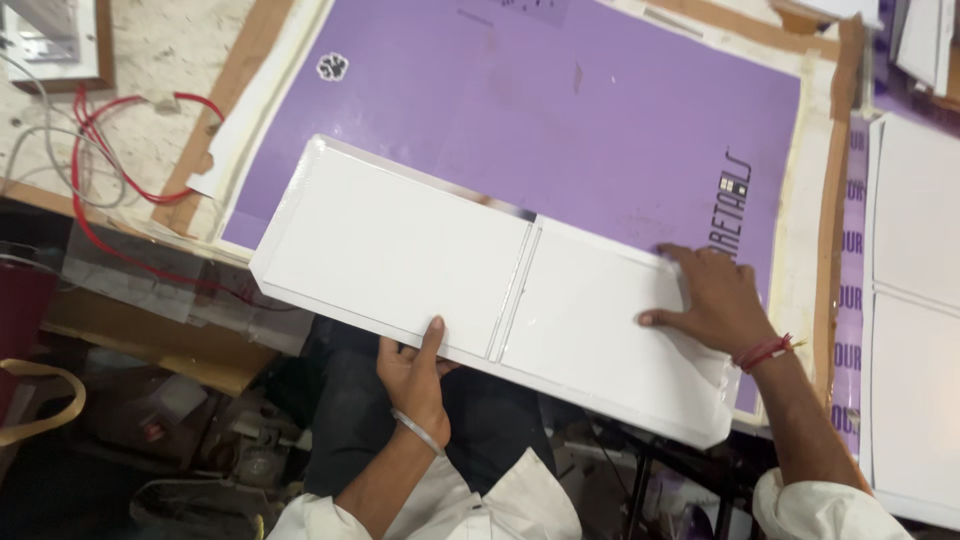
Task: The person repeatedly folds flat white cardboard boxes on a purple work surface. They align the flaps, press the creases, and stack the finished boxes to the side. The process is repeated for multiple identical boxes.
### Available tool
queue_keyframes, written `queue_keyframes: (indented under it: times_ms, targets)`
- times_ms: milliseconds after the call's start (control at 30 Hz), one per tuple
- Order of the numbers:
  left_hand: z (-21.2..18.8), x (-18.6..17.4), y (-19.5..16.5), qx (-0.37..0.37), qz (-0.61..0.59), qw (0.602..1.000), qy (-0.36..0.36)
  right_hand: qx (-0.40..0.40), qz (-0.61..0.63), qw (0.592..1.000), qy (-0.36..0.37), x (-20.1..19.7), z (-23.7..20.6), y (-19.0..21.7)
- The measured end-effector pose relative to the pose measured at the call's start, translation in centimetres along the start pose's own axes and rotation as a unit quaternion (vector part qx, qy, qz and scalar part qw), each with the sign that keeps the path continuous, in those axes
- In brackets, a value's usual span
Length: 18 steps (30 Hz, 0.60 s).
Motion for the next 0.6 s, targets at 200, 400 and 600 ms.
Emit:
queue_keyframes:
  times_ms: [200,400,600]
  targets:
    - [-0.4,3.5,-7.1,0.262,0.006,0.961,0.093,-0.001,0.157,0.987,0.03,2.0,-3.4,-1.1]
    - [4.8,15.0,-8.2,0.005,0.148,0.947,0.286,0.012,0.52,0.85,-0.08,6.0,-5.7,-3.8]
    - [3.0,18.8,-6.3,0.055,0.417,0.832,0.361,0.096,0.761,0.633,-0.107,12.7,-8.7,4.6]
Point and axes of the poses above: each hand's wrist, its own z-axis towards the middle knuckle, its own x-axis out of the palm, y = z × x, the point moved 10 cm from there along z, towards the middle knuckle, and after that the axes turned 2 degrees about -x, right-handed, at the moved point
